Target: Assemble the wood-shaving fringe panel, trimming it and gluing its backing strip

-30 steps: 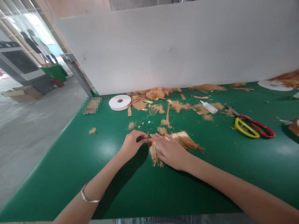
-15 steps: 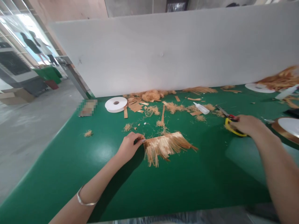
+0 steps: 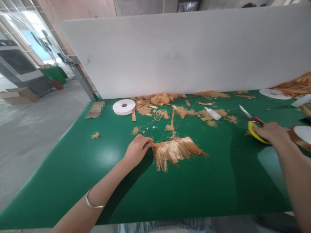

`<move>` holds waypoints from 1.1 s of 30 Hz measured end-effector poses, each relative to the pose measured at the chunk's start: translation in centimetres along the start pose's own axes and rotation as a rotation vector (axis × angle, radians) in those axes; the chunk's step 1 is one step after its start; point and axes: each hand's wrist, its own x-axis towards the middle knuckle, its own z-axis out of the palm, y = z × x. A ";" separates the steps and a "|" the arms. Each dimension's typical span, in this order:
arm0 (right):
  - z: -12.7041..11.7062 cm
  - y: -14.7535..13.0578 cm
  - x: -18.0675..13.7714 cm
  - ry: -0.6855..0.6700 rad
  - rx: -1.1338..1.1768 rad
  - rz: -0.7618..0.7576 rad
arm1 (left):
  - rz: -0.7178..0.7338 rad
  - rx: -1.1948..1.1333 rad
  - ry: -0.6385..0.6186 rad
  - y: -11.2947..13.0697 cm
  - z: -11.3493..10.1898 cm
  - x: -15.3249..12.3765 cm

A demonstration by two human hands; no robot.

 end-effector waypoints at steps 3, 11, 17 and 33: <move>-0.9 0.3 -0.8 0.200 0.024 0.145 | 0.089 0.067 -0.016 0.1 0.0 -0.2; -2.1 -5.1 -5.8 0.208 0.167 -0.210 | 0.066 0.076 0.056 -0.2 0.2 -0.2; -0.5 -13.5 -10.9 0.031 0.269 -0.654 | 0.091 0.024 0.051 -0.4 0.3 -0.3; 1.3 -16.6 -16.8 -0.125 -0.046 -1.124 | 0.049 -0.047 0.098 -0.3 0.6 -0.2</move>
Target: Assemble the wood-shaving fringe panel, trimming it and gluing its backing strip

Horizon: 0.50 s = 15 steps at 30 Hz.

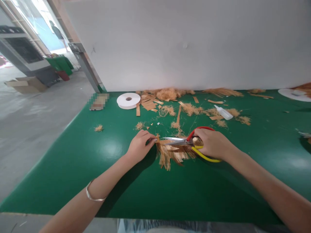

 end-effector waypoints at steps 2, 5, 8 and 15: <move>0.1 -0.1 -0.1 -0.026 -0.063 -0.041 | 0.000 0.000 0.009 0.1 0.0 0.0; 0.1 -0.5 -0.1 -0.098 -0.145 -0.057 | -0.008 0.007 0.005 0.1 0.0 0.0; -0.1 -0.9 0.2 -0.142 -0.188 -0.059 | -0.002 0.008 0.000 0.1 0.0 0.0; -1.1 -1.3 0.9 -0.247 -0.183 -0.055 | -0.002 -0.010 0.004 0.0 0.2 -0.1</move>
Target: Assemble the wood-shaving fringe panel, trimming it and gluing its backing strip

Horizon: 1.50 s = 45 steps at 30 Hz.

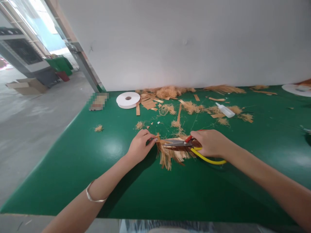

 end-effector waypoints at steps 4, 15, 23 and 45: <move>-0.3 -0.2 0.3 -0.042 0.017 -0.010 | 0.008 0.006 -0.012 0.0 0.0 0.0; -0.8 -1.4 2.0 -0.045 0.034 -0.038 | 0.005 0.003 -0.025 0.0 0.1 0.1; -0.6 -1.9 3.2 -0.099 0.005 -0.060 | -0.020 -0.022 -0.014 -0.2 0.2 0.2; 0.2 -2.3 3.3 -0.076 -0.045 -0.062 | -0.113 -0.045 -0.012 -0.3 0.2 0.2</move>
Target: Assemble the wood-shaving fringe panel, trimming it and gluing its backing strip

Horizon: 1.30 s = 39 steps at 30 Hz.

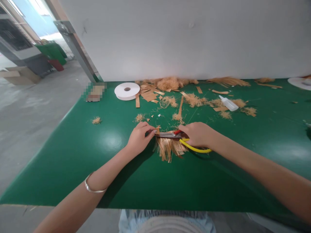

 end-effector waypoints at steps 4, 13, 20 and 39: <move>0.0 -0.2 -0.1 -0.003 0.004 0.007 | -0.005 -0.004 -0.002 0.0 0.0 0.0; 0.3 -0.5 -0.1 0.011 0.037 -0.003 | 0.014 0.013 0.017 -0.2 0.1 -0.1; 0.3 -0.6 -0.2 -0.019 0.018 0.005 | -0.059 0.027 0.008 -0.1 -0.1 0.0; 0.5 -0.5 -0.2 -0.053 0.008 0.035 | 0.055 0.141 0.023 -0.1 0.1 -0.1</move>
